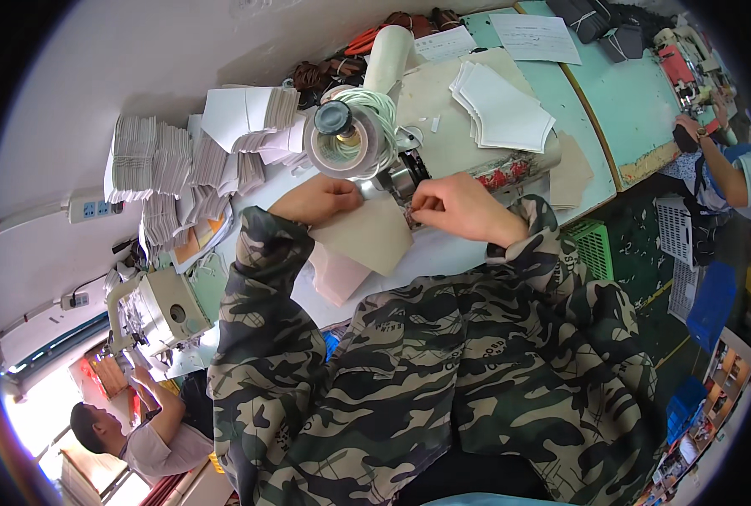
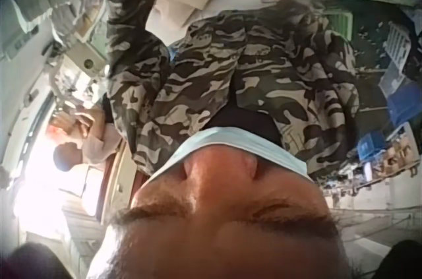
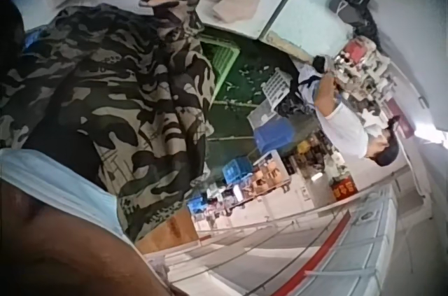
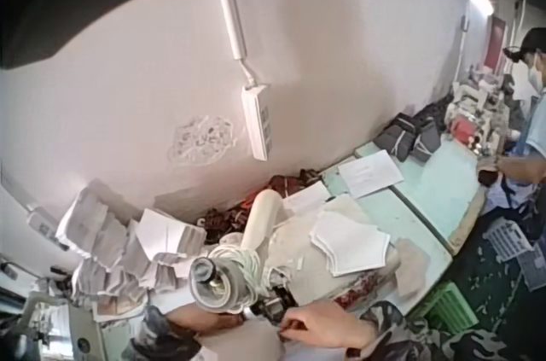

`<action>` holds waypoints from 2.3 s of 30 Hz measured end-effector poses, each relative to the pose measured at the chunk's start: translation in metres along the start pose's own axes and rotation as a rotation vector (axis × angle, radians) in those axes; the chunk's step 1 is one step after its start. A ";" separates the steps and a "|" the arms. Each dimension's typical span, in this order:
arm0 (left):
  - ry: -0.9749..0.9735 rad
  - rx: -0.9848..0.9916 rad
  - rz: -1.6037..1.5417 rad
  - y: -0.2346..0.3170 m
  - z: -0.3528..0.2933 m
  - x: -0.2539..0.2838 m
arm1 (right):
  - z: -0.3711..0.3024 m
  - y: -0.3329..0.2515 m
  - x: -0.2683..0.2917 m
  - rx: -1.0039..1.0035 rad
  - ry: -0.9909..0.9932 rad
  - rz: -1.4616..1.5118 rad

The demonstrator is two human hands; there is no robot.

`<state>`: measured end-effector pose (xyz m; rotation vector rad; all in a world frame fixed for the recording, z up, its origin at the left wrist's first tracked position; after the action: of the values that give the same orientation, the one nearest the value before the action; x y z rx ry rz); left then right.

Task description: The person picks up a stack of fabric pieces, feeds each piece through a machine by hand to process its edges, and stacks the finished pieces on top of the machine.

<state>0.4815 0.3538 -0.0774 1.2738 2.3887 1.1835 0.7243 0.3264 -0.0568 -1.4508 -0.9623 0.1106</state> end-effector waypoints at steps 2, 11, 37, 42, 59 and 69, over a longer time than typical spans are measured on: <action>0.006 -0.067 0.150 0.016 0.000 0.003 | 0.000 0.000 0.014 -0.060 -0.002 0.045; 0.395 -0.179 0.198 0.032 0.007 -0.024 | 0.014 -0.001 0.088 0.100 0.010 -0.308; 0.155 -0.011 -0.015 0.017 -0.037 -0.033 | -0.012 -0.010 0.013 0.050 0.101 0.046; 0.155 -0.034 0.067 0.026 -0.026 -0.024 | -0.002 -0.013 0.023 0.166 0.154 -0.157; -0.103 -0.076 -0.167 -0.014 -0.025 -0.042 | -0.008 -0.003 -0.005 -0.062 -0.022 0.135; -0.076 -0.001 -0.234 -0.017 0.002 0.005 | -0.001 -0.014 0.025 -0.090 -0.027 0.092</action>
<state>0.4692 0.3537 -0.0900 0.9867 2.4013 1.0494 0.7340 0.3384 -0.0325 -1.5808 -0.9322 0.1566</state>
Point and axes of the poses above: each hand's wrist, its own z-axis towards the middle knuckle, its own x-axis out of the back of the hand, y = z × x, the point moved 4 cm from there along z, towards the middle knuckle, and after that the axes turned 1 degree about y, right-handed, at the moved point
